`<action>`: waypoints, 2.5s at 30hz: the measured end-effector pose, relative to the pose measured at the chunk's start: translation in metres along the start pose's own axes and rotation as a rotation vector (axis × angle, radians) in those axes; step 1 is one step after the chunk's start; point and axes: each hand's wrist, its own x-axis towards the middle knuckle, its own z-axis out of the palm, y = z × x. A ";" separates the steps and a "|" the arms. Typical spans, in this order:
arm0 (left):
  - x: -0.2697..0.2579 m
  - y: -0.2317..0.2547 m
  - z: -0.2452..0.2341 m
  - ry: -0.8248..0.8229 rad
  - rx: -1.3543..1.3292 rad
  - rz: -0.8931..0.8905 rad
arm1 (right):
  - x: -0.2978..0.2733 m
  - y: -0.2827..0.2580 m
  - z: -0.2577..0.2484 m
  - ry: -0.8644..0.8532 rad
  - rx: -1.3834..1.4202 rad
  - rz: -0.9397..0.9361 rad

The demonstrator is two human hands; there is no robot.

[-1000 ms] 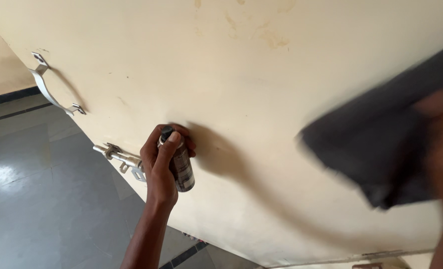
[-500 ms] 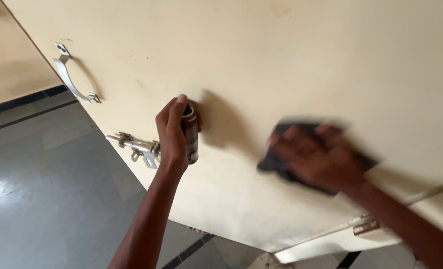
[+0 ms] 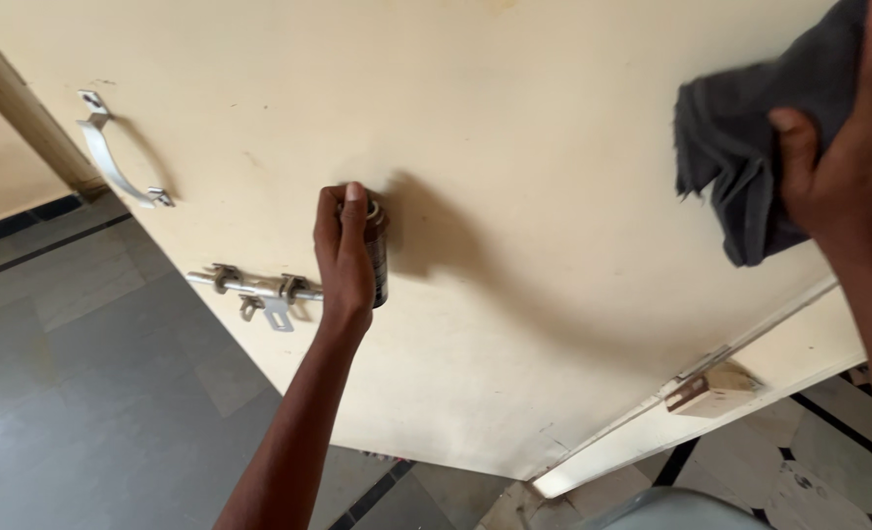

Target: The person sprays a cleaning solution onto a white door and wipes it with a dark cloth. They clean the door surface, the handle, and the hinge area, moving from standing to sitting to reach lower sections.

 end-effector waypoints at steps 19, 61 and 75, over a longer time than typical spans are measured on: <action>0.001 -0.008 0.004 0.007 -0.071 0.057 | -0.004 0.007 0.002 -0.034 -0.220 -0.015; -0.003 -0.003 0.027 0.143 -0.029 0.024 | -0.002 0.025 0.007 -0.080 -0.511 0.021; -0.012 0.002 0.013 0.053 -0.072 -0.001 | -0.005 0.015 0.005 -0.054 -0.447 0.050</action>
